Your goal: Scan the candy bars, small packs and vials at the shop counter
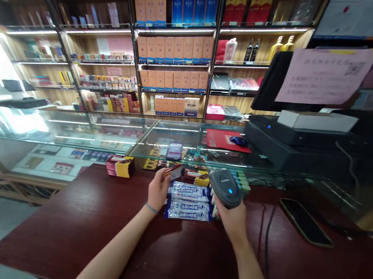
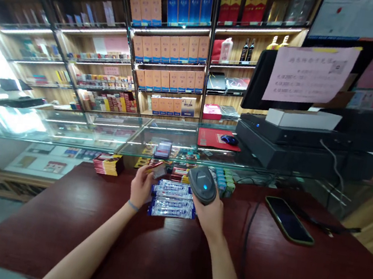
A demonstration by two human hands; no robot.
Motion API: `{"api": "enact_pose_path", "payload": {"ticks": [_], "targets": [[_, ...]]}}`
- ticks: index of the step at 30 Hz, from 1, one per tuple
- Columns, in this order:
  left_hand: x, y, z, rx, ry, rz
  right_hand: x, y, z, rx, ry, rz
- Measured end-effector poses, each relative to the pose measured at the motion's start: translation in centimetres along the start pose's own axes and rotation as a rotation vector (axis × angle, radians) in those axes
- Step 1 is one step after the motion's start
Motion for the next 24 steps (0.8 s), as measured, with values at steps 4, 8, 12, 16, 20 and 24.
{"api": "enact_pose_path", "payload": {"ticks": [4, 8, 12, 16, 20, 24], "targets": [[-3.2, 3.4, 1.1, 0.180, 0.261, 0.429, -0.4, -1.7, 0.8, -0.080, -0.009, -0.047], [-5.0, 4.7, 1.7, 0.247, 0.395, 0.714, -2.2, -4.5, 2.5, -0.250, 0.025, -0.004], [-6.4, 5.2, 1.9, 0.305, 0.440, 0.842, -3.3, -7.3, 4.4, -0.441, 0.073, 0.137], [-7.3, 5.7, 2.0, 0.322, 0.468, 0.798, -3.4, -8.9, 5.5, -0.546, 0.167, 0.209], [-7.4, 6.0, 2.0, 0.297, 0.435, 0.750, -3.0, -9.4, 5.5, -0.591, 0.197, 0.287], [-7.5, 6.0, 1.9, 0.324, 0.448, 0.831, -3.2, -9.3, 5.2, -0.592, 0.189, 0.295]]}}
Point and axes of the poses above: each hand's wrist, its own z-axis away from the middle knuckle, its own y-axis out of the back of the hand, x = y × z, the point moved 7 cm from there along -z, towards the middle knuckle, and after that the axes turned 6 degrees about -x, right-handed, at the moved point
